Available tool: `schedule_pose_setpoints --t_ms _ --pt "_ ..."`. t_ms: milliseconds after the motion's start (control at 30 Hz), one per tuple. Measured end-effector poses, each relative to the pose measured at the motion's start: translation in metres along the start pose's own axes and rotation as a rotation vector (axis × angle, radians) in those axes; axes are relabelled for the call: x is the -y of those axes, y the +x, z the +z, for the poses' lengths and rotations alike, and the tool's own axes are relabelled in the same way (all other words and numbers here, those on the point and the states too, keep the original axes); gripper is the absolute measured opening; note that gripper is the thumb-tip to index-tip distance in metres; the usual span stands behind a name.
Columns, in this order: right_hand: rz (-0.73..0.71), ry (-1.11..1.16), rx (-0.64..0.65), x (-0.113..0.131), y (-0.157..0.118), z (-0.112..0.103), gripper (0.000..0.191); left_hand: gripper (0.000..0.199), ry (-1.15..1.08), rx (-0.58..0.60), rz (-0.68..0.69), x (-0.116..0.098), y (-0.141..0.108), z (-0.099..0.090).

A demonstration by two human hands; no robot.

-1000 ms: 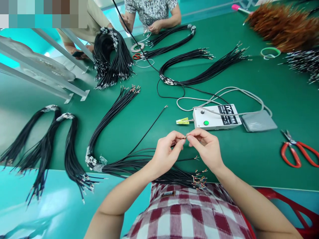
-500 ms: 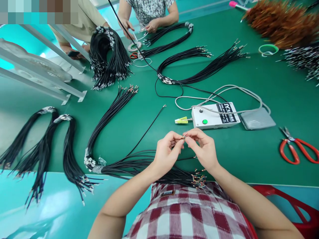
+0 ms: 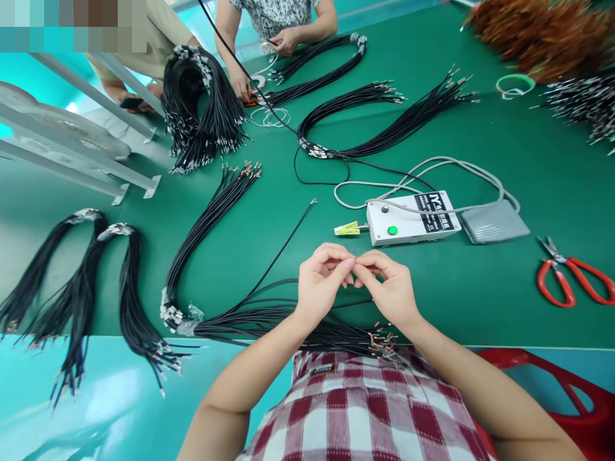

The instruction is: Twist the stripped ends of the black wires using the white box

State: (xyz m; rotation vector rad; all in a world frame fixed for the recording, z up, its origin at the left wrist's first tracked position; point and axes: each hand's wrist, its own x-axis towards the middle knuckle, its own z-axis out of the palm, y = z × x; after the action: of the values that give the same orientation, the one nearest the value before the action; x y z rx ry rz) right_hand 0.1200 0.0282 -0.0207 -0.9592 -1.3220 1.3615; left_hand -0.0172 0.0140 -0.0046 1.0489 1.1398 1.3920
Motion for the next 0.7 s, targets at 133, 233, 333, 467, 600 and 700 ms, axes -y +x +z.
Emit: schedule_pose_setpoints --t_ms 133,233,333,467,600,700 --pt "0.009 0.02 0.008 -0.001 0.002 0.001 0.012 0.019 -0.099 -0.023 -0.067 0.003 0.001 -0.003" --pt "0.012 -0.005 0.003 -0.002 0.003 0.002 0.015 0.022 -0.095 -0.026 -0.107 0.003 0.0 -0.004" --pt "0.024 -0.014 -0.006 -0.002 0.004 0.002 0.014 0.023 -0.086 -0.004 -0.14 0.002 0.0 -0.006" --pt "0.059 -0.035 0.013 -0.002 0.006 0.001 0.02 0.026 0.02 0.084 -0.172 -0.003 0.004 -0.007" --pt "0.129 -0.028 0.035 -0.001 0.008 -0.003 0.029 0.027 0.077 0.083 -0.162 -0.002 0.009 -0.006" --pt "0.143 -0.049 0.048 -0.004 0.009 -0.006 0.032 0.032 0.054 0.059 -0.184 0.007 0.011 -0.005"
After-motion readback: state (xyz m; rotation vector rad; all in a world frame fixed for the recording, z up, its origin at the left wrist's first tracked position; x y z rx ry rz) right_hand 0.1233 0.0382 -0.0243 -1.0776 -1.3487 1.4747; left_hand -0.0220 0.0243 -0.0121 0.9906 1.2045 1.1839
